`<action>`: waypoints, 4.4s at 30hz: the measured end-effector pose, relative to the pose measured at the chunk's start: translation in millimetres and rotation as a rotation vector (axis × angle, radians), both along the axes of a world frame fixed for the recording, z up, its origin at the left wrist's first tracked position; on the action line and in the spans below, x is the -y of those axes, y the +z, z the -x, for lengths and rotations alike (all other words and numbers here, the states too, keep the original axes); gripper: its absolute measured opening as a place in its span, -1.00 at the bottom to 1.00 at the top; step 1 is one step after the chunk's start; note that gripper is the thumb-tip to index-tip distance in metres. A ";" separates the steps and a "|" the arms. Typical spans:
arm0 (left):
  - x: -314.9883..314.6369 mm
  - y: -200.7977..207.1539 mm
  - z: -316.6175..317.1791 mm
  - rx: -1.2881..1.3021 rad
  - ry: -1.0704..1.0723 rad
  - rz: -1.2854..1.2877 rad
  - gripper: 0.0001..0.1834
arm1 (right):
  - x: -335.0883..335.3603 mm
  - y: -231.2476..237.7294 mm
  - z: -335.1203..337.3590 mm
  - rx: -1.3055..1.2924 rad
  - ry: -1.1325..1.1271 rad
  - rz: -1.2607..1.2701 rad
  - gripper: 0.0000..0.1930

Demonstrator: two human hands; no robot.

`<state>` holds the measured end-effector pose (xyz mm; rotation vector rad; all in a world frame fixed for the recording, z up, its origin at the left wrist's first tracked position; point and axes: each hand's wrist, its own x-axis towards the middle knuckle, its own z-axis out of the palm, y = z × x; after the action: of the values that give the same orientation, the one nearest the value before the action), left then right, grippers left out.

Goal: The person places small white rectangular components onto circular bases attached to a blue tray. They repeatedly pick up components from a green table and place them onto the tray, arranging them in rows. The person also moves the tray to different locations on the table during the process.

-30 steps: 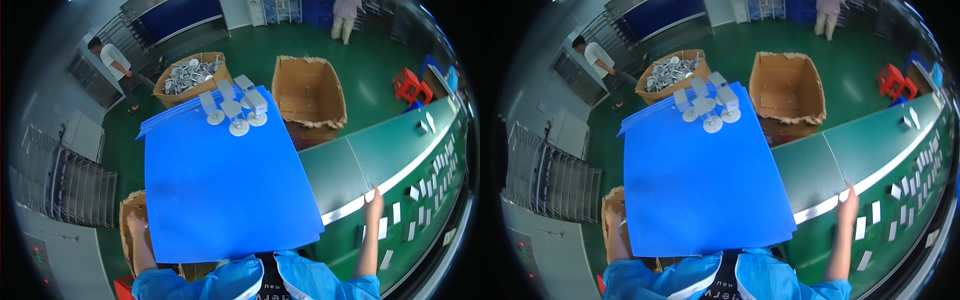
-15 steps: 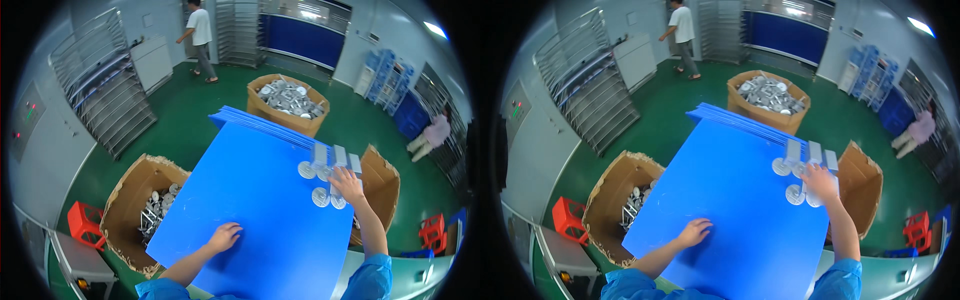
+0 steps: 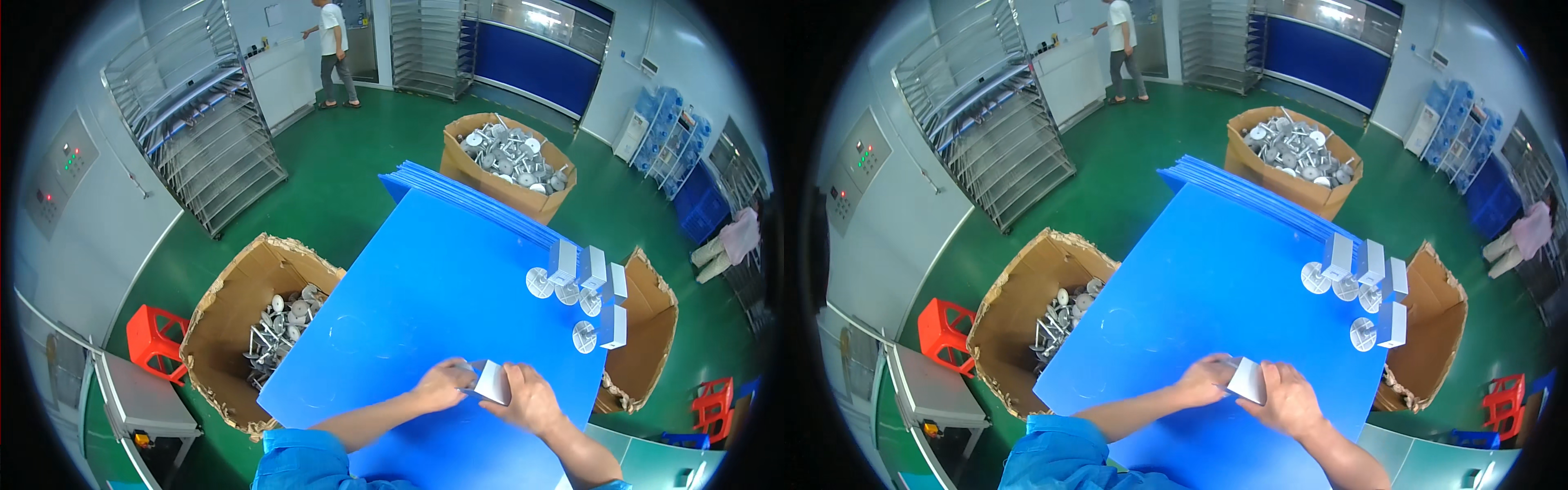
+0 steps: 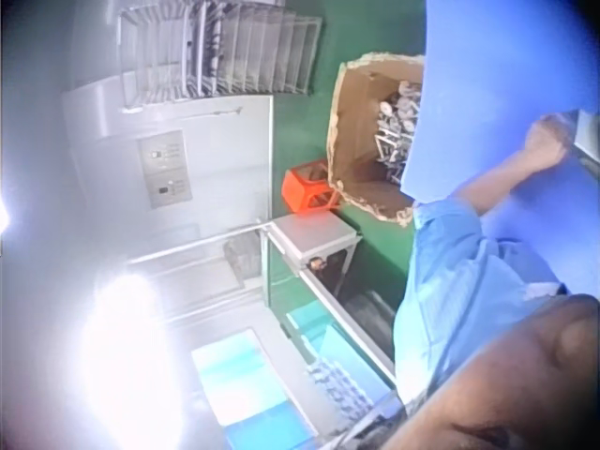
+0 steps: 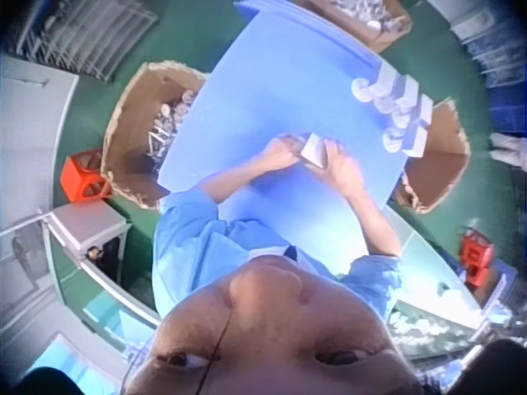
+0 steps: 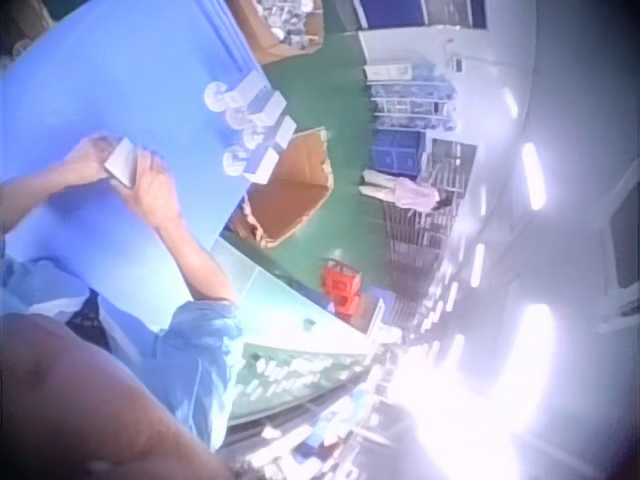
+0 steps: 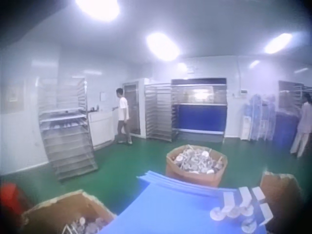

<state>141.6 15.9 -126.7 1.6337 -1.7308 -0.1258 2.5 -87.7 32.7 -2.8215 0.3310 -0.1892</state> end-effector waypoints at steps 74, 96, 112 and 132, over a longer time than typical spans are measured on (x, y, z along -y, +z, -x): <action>-118.2 22.6 -33.4 0.557 0.585 -0.134 -0.76 | -179.7 -45.2 232.5 0.274 -1.069 -0.804 -0.49; 49.9 -29.8 87.0 -0.042 -0.108 -0.046 -0.78 | -185.6 -93.0 286.5 0.590 -1.424 -1.042 -0.26; -2.1 62.3 -55.0 0.593 0.289 0.054 -0.80 | -221.0 -86.0 404.6 0.731 -1.766 -0.640 -0.37; 297.2 -54.7 132.6 -0.389 -0.022 -0.143 -0.28 | -305.6 -139.9 512.2 -0.098 -2.128 0.042 -0.33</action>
<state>8.9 -281.3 -181.4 1.5660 -1.4666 -0.5516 -509.7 217.9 -107.2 -1.1981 2.8950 -0.3875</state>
